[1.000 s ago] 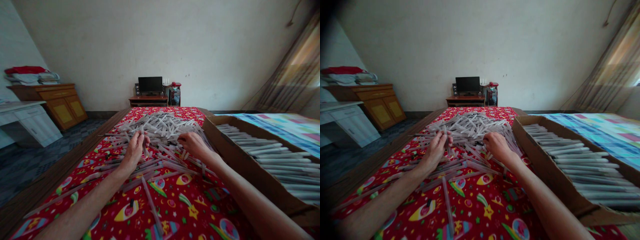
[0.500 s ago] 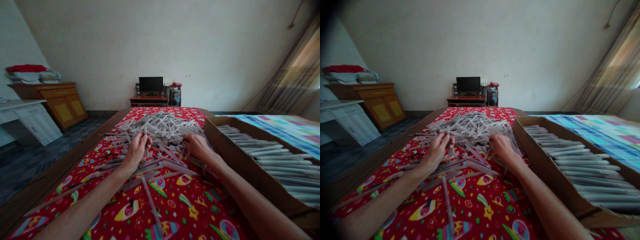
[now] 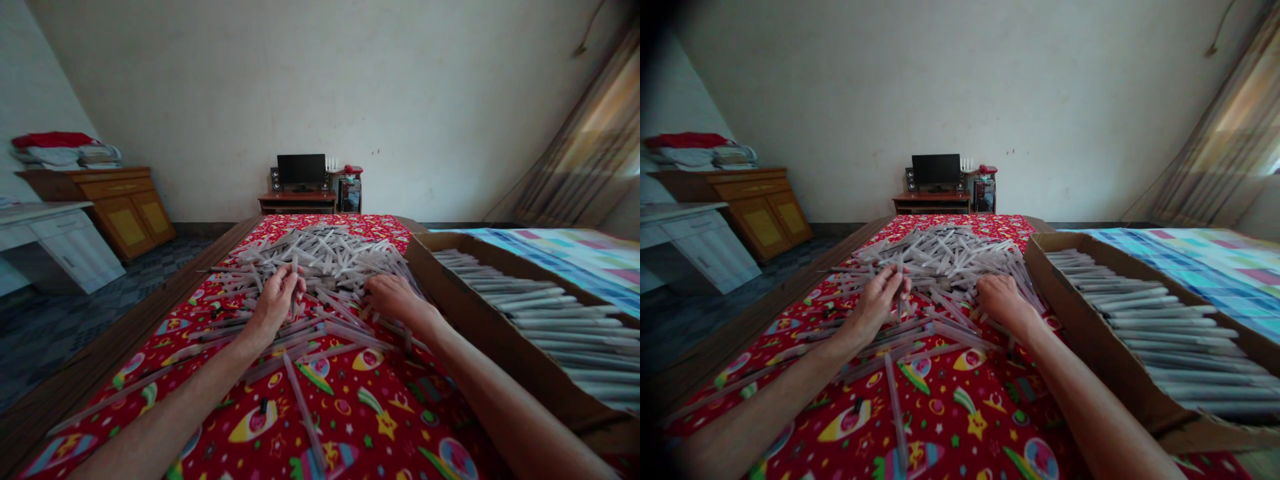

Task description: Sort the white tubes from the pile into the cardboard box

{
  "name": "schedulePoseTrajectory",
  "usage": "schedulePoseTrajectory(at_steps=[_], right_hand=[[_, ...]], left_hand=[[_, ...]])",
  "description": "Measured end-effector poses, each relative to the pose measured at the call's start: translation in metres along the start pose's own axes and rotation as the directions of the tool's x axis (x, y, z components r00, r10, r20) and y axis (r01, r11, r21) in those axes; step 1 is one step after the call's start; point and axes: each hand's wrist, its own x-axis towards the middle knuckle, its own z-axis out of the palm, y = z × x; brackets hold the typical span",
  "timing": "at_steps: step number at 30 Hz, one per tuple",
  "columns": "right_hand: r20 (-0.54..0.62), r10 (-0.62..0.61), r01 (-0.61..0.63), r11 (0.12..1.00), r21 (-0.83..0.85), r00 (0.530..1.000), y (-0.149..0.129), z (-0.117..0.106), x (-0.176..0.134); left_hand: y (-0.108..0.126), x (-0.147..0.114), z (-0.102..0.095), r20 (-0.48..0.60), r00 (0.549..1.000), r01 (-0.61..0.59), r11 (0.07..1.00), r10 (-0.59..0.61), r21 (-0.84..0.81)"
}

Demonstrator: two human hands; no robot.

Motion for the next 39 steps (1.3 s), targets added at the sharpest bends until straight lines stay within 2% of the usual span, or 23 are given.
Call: schedulePoseTrajectory(at_steps=[5,9,13,17,22,25,28,30,32,34,36,39], right_hand=[[0.03,0.019,-0.021,0.995,0.095,0.999,0.001,-0.001,0.007],[0.027,-0.033,0.028,0.99,0.141,0.999,0.002,0.001,0.006],[-0.046,-0.077,0.084,0.981,0.177,0.996,0.005,-0.007,0.0],[-0.096,-0.114,0.123,0.988,0.096,0.989,0.002,-0.017,-0.008],[-0.144,-0.177,0.178,0.984,-0.008,0.974,-0.02,-0.014,-0.01],[-0.157,-0.175,0.17,0.985,-0.042,0.972,-0.035,-0.008,-0.009],[-0.257,-0.165,0.172,0.985,0.004,0.952,-0.044,-0.008,-0.01],[-0.342,-0.149,0.201,0.972,0.12,0.928,-0.046,-0.012,-0.011],[-0.402,-0.112,0.239,0.929,0.283,0.909,-0.047,-0.017,-0.01],[-0.418,-0.064,0.272,0.845,0.461,0.906,-0.046,-0.021,-0.008],[-0.382,-0.028,0.29,0.704,0.649,0.924,-0.044,-0.024,-0.005],[-0.274,-0.015,0.255,0.42,0.871,0.962,-0.041,-0.028,0.0]], left_hand=[[-0.003,-0.001,0.0,0.02,0.999,0.025,0.999,-0.026,0.025],[-0.002,-0.003,0.0,0.011,0.999,0.042,0.999,-0.042,0.034],[0.001,-0.005,0.002,0.0,0.999,0.05,0.998,-0.05,0.028],[0.002,-0.006,0.003,-0.011,0.998,0.066,0.997,-0.066,0.039],[-0.001,-0.004,0.001,0.006,0.999,0.045,0.998,-0.046,0.047],[-0.002,-0.002,-0.001,0.01,0.999,0.049,0.998,-0.049,0.049],[0.001,-0.002,-0.001,0.001,0.999,0.036,0.997,-0.036,0.066],[0.003,-0.003,0.0,-0.001,1.0,0.027,0.996,-0.027,0.083],[0.005,-0.003,0.001,0.001,1.0,0.016,0.994,-0.016,0.109],[0.006,-0.002,0.001,0.008,1.0,-0.002,0.989,0.001,0.148],[0.006,-0.002,0.001,0.027,0.999,-0.026,0.981,0.021,0.195],[0.005,-0.004,0.002,0.12,0.992,-0.062,0.958,0.03,0.28]])
